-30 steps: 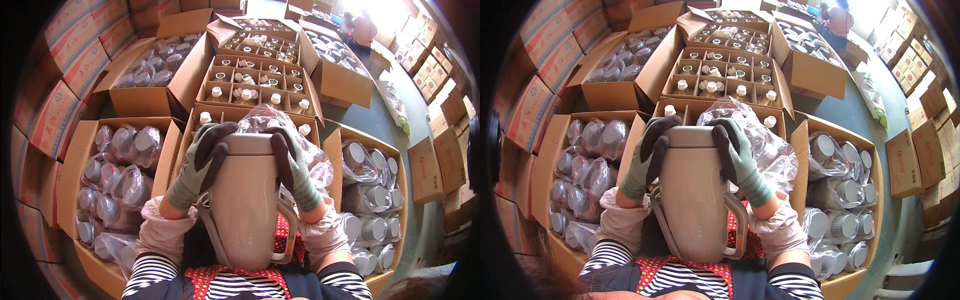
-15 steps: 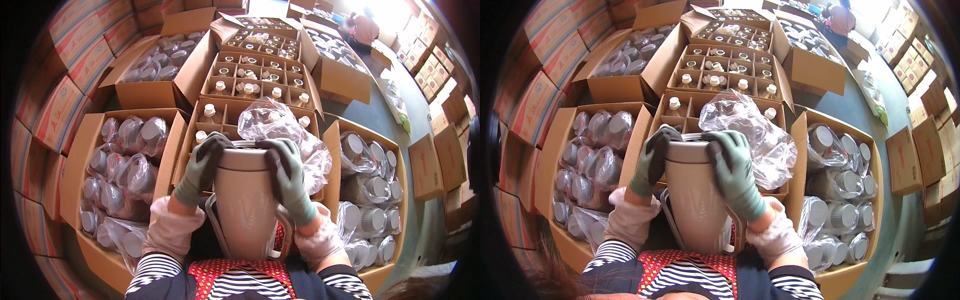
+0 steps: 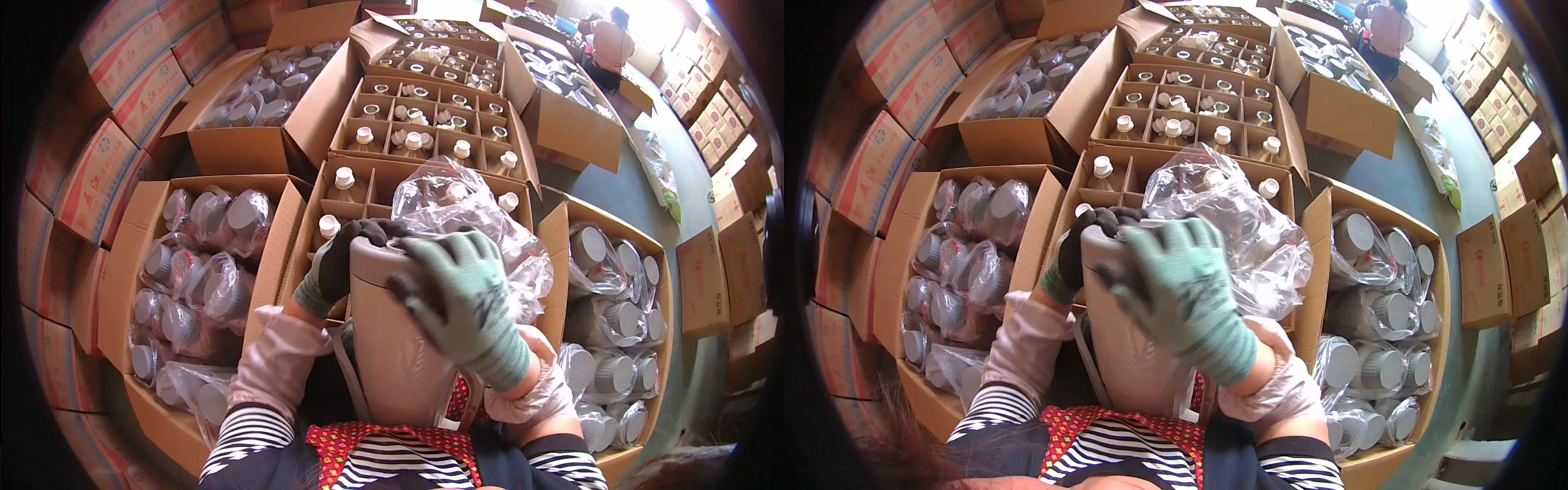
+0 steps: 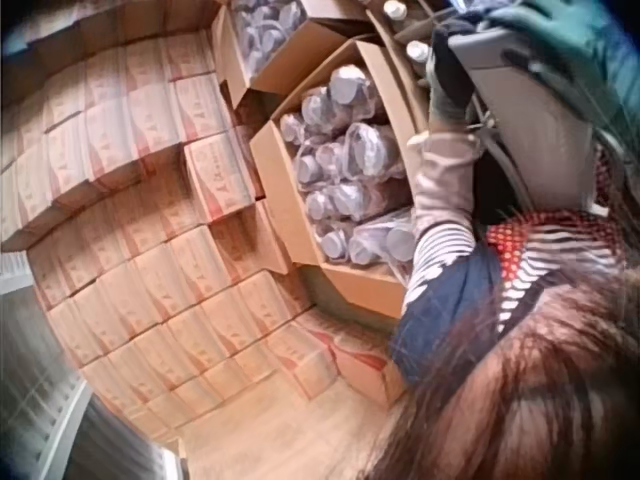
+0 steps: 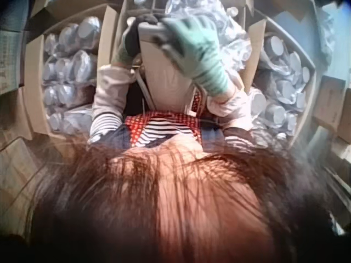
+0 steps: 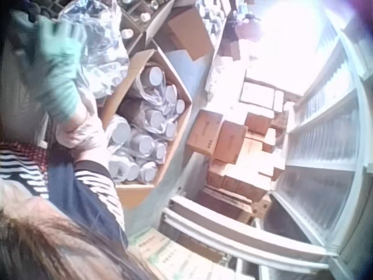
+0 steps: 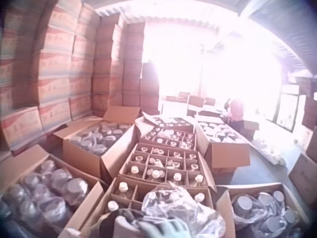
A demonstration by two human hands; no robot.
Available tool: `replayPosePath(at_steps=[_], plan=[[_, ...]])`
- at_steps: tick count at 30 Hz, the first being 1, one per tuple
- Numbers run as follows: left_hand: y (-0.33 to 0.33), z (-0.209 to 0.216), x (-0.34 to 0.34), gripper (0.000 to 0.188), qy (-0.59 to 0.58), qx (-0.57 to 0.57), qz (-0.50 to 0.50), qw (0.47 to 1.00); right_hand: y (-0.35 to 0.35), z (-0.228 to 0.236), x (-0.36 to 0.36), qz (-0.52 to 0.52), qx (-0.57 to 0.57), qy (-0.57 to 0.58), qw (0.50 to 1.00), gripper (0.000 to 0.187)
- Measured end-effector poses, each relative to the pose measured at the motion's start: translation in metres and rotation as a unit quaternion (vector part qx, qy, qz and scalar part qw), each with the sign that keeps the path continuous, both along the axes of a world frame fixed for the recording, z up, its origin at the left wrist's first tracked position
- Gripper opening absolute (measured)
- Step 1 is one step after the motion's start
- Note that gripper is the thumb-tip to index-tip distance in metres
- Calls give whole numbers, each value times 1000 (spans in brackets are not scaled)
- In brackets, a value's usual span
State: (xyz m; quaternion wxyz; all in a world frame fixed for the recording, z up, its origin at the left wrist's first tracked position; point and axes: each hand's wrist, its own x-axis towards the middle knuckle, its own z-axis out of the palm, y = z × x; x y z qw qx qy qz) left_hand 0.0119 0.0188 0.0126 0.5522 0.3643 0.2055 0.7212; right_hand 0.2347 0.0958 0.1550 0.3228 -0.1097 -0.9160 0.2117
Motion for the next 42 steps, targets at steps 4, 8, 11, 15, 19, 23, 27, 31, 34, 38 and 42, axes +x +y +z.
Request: replayPosePath(at_steps=[4,8,11,15,19,23,27,31,34,38,42], plan=[[-9,51,9,53,276,-80,135,948,52,-6,7,100,-192,-1,976,37],[-17,42,16,54,425,61,239,871,71,-66,18,100,-410,71,904,33],[1,-14,3,50,84,-56,52,993,2,-6,-4,-16,42,-1,999,47],[20,33,6,79,-113,-109,-53,986,55,-9,7,129,-231,23,964,35],[-21,85,22,82,413,-11,223,883,85,-80,11,130,-440,47,887,41],[-14,50,19,62,275,-40,216,936,51,-87,3,74,-387,133,909,59],[6,29,11,68,239,3,202,950,65,-64,10,74,-306,73,946,43],[25,21,8,49,-86,-198,125,968,133,-61,-22,-154,-182,-25,971,65],[81,-39,-29,51,162,-98,273,943,207,-96,-64,-376,-115,-142,909,118],[137,-81,-64,126,590,-179,448,647,234,-154,-92,-427,-148,-291,843,92],[169,-74,-46,158,629,-310,436,564,206,-201,-70,-280,-225,19,933,22]])
